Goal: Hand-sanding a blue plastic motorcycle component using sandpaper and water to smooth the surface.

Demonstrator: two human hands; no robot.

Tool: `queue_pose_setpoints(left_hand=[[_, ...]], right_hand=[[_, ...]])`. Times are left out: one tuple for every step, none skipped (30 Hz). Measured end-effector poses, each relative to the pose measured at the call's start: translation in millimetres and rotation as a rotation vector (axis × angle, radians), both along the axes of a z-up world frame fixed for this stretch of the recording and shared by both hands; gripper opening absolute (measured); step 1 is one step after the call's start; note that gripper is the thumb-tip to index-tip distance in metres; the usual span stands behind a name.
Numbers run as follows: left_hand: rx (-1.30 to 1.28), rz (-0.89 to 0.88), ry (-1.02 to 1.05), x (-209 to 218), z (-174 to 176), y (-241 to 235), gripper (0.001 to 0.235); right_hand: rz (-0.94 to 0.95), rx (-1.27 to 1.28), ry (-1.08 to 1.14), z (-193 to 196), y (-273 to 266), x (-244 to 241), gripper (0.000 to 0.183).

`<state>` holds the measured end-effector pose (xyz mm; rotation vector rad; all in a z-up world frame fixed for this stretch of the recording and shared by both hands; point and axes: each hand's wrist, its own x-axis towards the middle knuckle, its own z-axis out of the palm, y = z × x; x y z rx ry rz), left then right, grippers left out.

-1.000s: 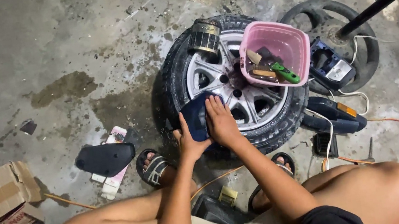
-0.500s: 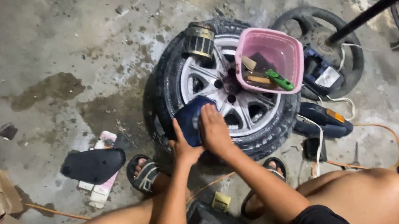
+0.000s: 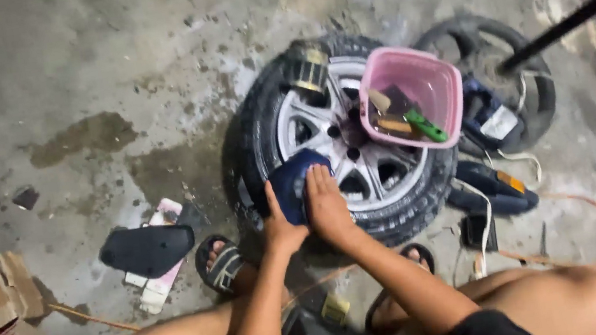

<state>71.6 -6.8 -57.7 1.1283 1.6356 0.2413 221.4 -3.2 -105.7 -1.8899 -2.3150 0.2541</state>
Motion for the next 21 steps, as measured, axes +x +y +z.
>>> queue_pose_setpoints(left_hand=[[-0.002, 0.003, 0.005, -4.5, 10.0, 2.5, 0.13], [0.018, 0.03, -0.021, -7.4, 18.6, 4.9, 0.132], [0.021, 0.036, -0.056, -3.0, 26.7, 0.0, 0.134], [0.002, 0.016, -0.059, 0.7, 29.8, -10.1, 0.134], [0.009, 0.025, -0.045, -0.8, 34.4, -6.4, 0.137], [0.016, 0.034, -0.031, -3.6, 39.8, -2.3, 0.139], [0.025, 0.041, -0.028, -5.0, 37.9, -1.5, 0.139], [0.025, 0.036, -0.014, -6.6, 35.6, -0.6, 0.141], [0.014, 0.024, -0.002, -5.7, 32.4, -5.2, 0.143], [0.012, 0.026, 0.0, -5.5, 32.3, -2.9, 0.143], [0.019, 0.021, -0.004, -5.0, 31.8, -3.2, 0.143], [0.026, 0.015, -0.009, -4.1, 30.8, -3.2, 0.142], [0.016, 0.014, -0.004, -3.5, 35.2, -3.8, 0.142], [0.019, 0.012, -0.004, -3.1, 39.8, -3.9, 0.142], [0.028, 0.01, -0.004, -2.7, 44.7, -0.3, 0.142], [0.024, 0.009, 0.001, -2.9, 42.0, -1.4, 0.142], [0.017, 0.004, 0.011, -2.9, 39.3, -1.2, 0.143], [0.009, 0.0, 0.02, -3.2, 36.6, -1.0, 0.143], [0.003, 0.0, 0.024, -3.3, 38.4, -0.5, 0.143], [0.011, -0.002, 0.016, -3.6, 40.0, 0.1, 0.143], [0.021, -0.005, 0.006, -3.2, 42.0, 1.1, 0.143]], right_hand=[[0.003, -0.002, 0.005, -32.1, 28.8, 30.6, 0.062], [-0.075, -0.055, 0.126, -63.9, 62.6, 52.2, 0.055], [-0.177, -0.121, 0.239, -94.6, 92.7, 71.1, 0.049], [-0.199, -0.137, 0.236, -48.3, 82.7, 77.0, 0.049], [-0.238, -0.138, 0.333, 0.6, 94.1, 75.7, 0.044], [-0.276, -0.139, 0.43, 50.4, 105.3, 73.1, 0.04], [-0.267, -0.132, 0.434, 59.2, 104.7, 79.2, 0.04], [-0.276, -0.147, 0.488, 67.3, 104.2, 85.1, 0.04], [-0.294, -0.171, 0.538, 74.0, 96.7, 94.2, 0.04], [-0.293, -0.174, 0.539, 71.0, 94.2, 98.0, 0.04], [-0.305, -0.164, 0.568, 66.9, 88.3, 102.6, 0.04], [-0.317, -0.154, 0.597, 62.4, 82.5, 107.3, 0.041], [-0.321, -0.165, 0.601, 61.3, 76.9, 100.5, 0.041], [-0.295, -0.148, 0.592, 60.5, 71.6, 93.5, 0.041], [-0.266, -0.125, 0.585, 60.7, 70.4, 86.3, 0.041], [-0.268, -0.129, 0.589, 72.0, 63.9, 76.5, 0.041], [-0.254, -0.159, 0.617, 84.0, 59.1, 67.0, 0.042], [-0.241, -0.188, 0.644, 96.0, 54.3, 57.3, 0.042], [-0.242, -0.195, 0.648, 81.3, 57.5, 65.0, 0.042], [-0.28, -0.128, 0.766, 66.5, 60.6, 72.5, 0.039], [-0.318, -0.059, 0.883, 52.3, 64.0, 80.5, 0.036]])
